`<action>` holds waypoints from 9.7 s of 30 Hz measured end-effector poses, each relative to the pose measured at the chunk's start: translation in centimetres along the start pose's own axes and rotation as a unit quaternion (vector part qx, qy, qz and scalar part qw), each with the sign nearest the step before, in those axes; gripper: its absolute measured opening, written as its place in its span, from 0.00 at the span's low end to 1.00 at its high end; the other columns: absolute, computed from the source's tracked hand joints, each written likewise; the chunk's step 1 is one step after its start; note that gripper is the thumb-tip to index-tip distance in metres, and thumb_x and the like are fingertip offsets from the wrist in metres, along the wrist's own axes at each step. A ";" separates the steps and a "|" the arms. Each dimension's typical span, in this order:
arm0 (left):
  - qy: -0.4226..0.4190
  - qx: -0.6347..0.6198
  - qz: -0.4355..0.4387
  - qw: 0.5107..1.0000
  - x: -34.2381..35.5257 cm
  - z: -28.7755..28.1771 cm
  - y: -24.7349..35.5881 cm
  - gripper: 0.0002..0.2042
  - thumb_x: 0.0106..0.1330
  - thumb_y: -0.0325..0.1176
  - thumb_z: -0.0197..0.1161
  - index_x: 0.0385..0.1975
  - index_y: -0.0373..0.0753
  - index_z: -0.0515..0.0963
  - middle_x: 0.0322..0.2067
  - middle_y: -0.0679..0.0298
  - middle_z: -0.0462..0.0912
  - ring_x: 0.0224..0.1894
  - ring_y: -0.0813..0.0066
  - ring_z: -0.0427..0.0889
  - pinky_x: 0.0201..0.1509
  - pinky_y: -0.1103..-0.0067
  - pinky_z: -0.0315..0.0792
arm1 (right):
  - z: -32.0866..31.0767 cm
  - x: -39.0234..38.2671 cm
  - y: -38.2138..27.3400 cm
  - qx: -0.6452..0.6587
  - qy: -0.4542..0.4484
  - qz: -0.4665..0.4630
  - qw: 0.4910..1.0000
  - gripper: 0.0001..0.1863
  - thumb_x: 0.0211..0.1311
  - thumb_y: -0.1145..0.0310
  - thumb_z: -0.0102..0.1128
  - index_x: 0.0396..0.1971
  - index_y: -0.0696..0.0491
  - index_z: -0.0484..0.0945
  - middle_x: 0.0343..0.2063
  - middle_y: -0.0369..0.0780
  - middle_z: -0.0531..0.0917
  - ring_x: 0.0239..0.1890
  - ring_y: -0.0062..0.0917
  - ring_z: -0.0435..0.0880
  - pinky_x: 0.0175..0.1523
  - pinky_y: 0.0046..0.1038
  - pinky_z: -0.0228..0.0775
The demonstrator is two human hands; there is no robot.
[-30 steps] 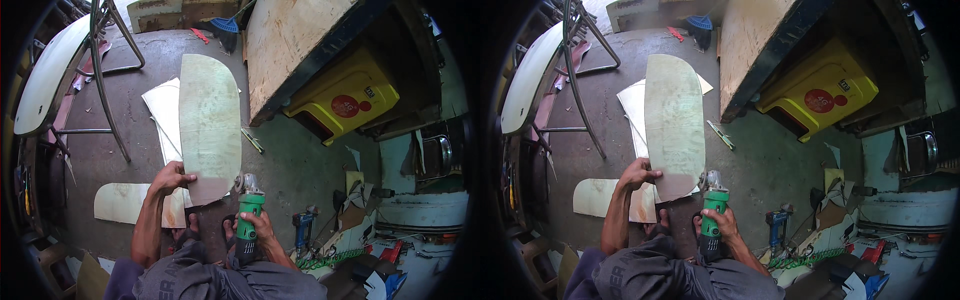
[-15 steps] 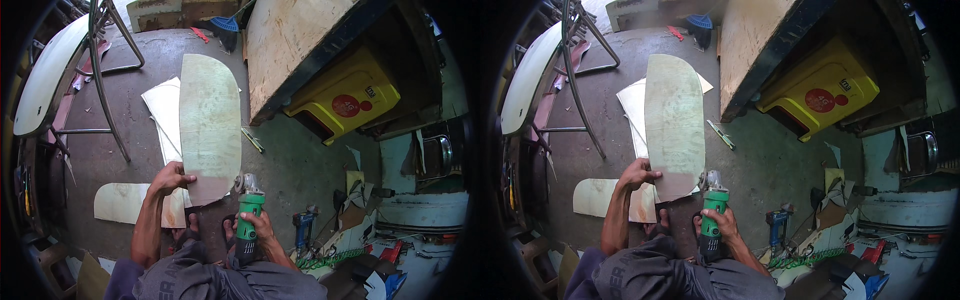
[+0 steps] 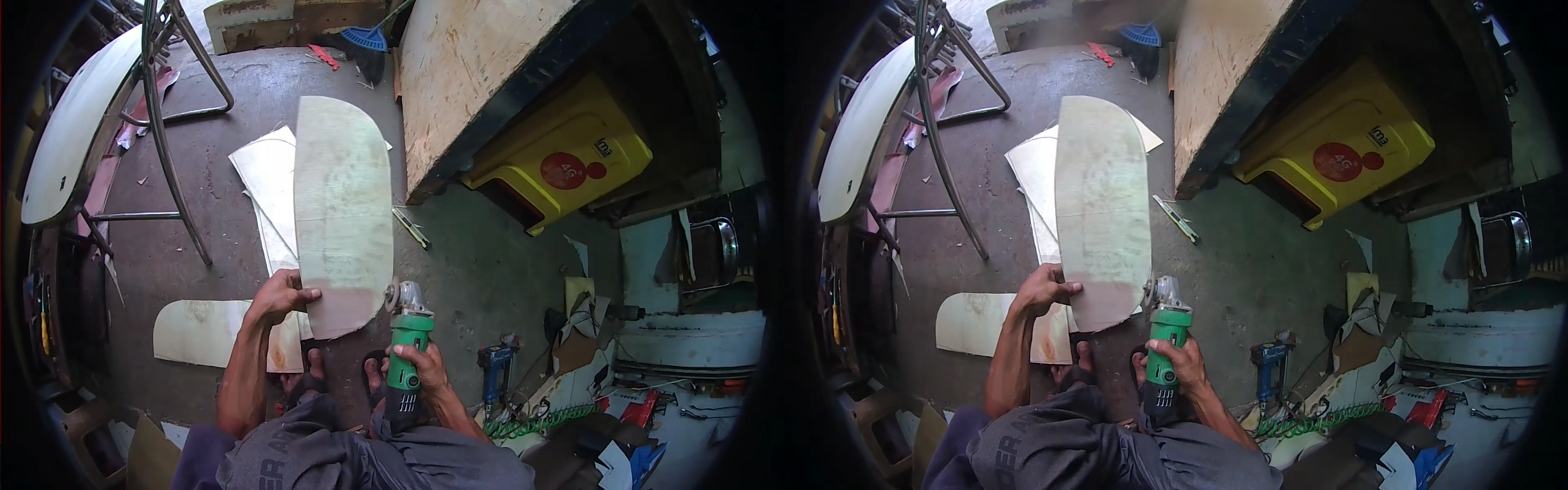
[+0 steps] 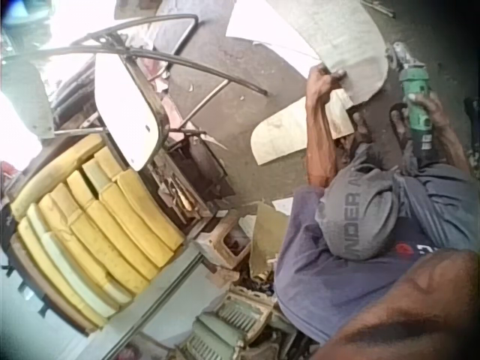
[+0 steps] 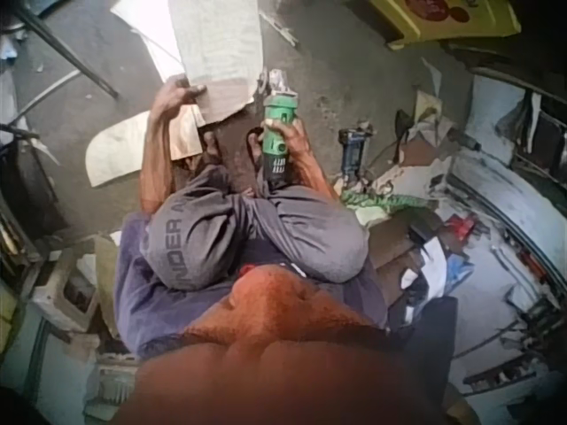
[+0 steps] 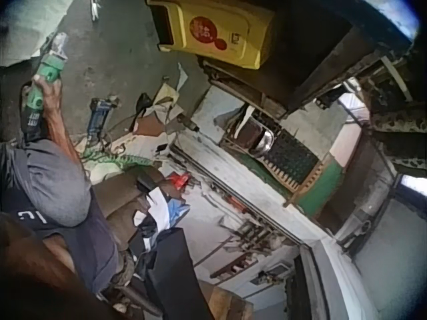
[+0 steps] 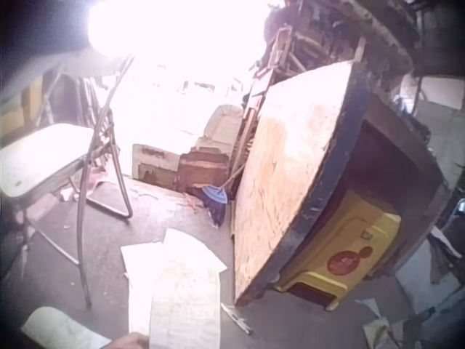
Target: The person uses a hand-held angle grinder to cut a curved shape out of a thin piece of light-colored material, following a pencil outline.
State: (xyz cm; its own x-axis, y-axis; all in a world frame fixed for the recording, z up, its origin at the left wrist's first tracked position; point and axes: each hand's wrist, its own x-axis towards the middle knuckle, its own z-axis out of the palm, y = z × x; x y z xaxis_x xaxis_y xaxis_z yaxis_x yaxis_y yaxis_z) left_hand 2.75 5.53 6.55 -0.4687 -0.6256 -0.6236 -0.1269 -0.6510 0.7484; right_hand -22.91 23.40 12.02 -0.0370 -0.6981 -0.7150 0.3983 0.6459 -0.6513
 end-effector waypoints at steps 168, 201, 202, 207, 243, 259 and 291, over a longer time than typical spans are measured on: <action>0.099 -0.317 0.112 0.936 2.2 7.8 -4.4 0.13 0.69 0.24 0.61 0.50 0.25 0.71 0.46 0.46 0.82 0.46 0.56 0.85 0.54 0.63 0.83 | -1.1 0.2 1.2 0.002 0.042 -0.004 0.999 0.24 0.56 0.56 0.66 0.40 0.63 0.77 0.26 0.47 0.84 0.28 0.31 0.87 0.36 0.29 0.81; 0.132 -0.420 0.145 0.886 4.7 9.5 -4.3 0.14 0.69 0.27 0.63 0.52 0.34 0.72 0.47 0.55 0.83 0.48 0.63 0.85 0.52 0.68 0.85 | -0.9 -0.2 0.7 0.076 -0.010 0.043 0.996 0.17 0.56 0.64 0.68 0.39 0.60 0.75 0.27 0.42 0.82 0.24 0.27 0.85 0.30 0.29 0.81; 0.134 -0.387 0.148 0.900 4.6 8.7 -3.9 0.14 0.69 0.27 0.63 0.52 0.34 0.73 0.48 0.55 0.83 0.49 0.63 0.85 0.52 0.67 0.85 | -0.8 -0.2 0.6 0.078 -0.008 0.039 0.996 0.18 0.56 0.64 0.68 0.40 0.60 0.75 0.27 0.42 0.82 0.24 0.28 0.85 0.29 0.30 0.82; 0.108 -0.162 0.059 0.979 2.0 3.8 -3.2 0.16 0.67 0.28 0.63 0.53 0.30 0.74 0.47 0.54 0.83 0.48 0.65 0.84 0.52 0.67 0.80 | -2.9 0.3 2.1 0.084 0.070 0.025 0.994 0.20 0.56 0.62 0.68 0.40 0.60 0.74 0.28 0.44 0.83 0.24 0.29 0.86 0.30 0.30 0.82; 0.350 0.200 0.278 0.872 2.8 3.4 1.4 0.24 0.65 0.52 0.68 0.40 0.31 0.82 0.27 0.54 0.86 0.29 0.71 0.81 0.36 0.71 0.75 | 0.1 1.3 0.7 0.048 -0.027 0.009 0.998 0.18 0.56 0.63 0.66 0.38 0.60 0.73 0.24 0.44 0.81 0.23 0.31 0.85 0.25 0.34 0.81; 0.334 0.232 0.305 0.861 2.1 5.6 1.0 0.20 0.65 0.47 0.69 0.36 0.32 0.81 0.21 0.57 0.83 0.21 0.77 0.78 0.27 0.74 0.72 | -0.4 0.7 -0.4 0.057 0.006 -0.016 0.998 0.19 0.56 0.62 0.67 0.39 0.60 0.73 0.27 0.42 0.80 0.24 0.30 0.86 0.29 0.30 0.82; 0.265 0.243 0.329 0.873 1.4 6.7 1.0 0.17 0.65 0.43 0.70 0.39 0.32 0.82 0.23 0.57 0.86 0.23 0.76 0.84 0.28 0.76 0.75 | -1.9 0.5 -1.8 0.015 0.032 -0.051 0.998 0.24 0.56 0.57 0.66 0.40 0.64 0.75 0.24 0.50 0.84 0.23 0.33 0.86 0.31 0.32 0.84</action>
State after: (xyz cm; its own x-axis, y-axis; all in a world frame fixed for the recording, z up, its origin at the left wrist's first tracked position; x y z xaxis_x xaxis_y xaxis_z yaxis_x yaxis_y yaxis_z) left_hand -3.83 6.87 7.99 -0.1263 -0.9903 0.0573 -0.3986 0.1036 0.9112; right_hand -25.36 22.43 12.38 -0.1363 -0.7377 -0.6612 0.4160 0.5631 -0.7140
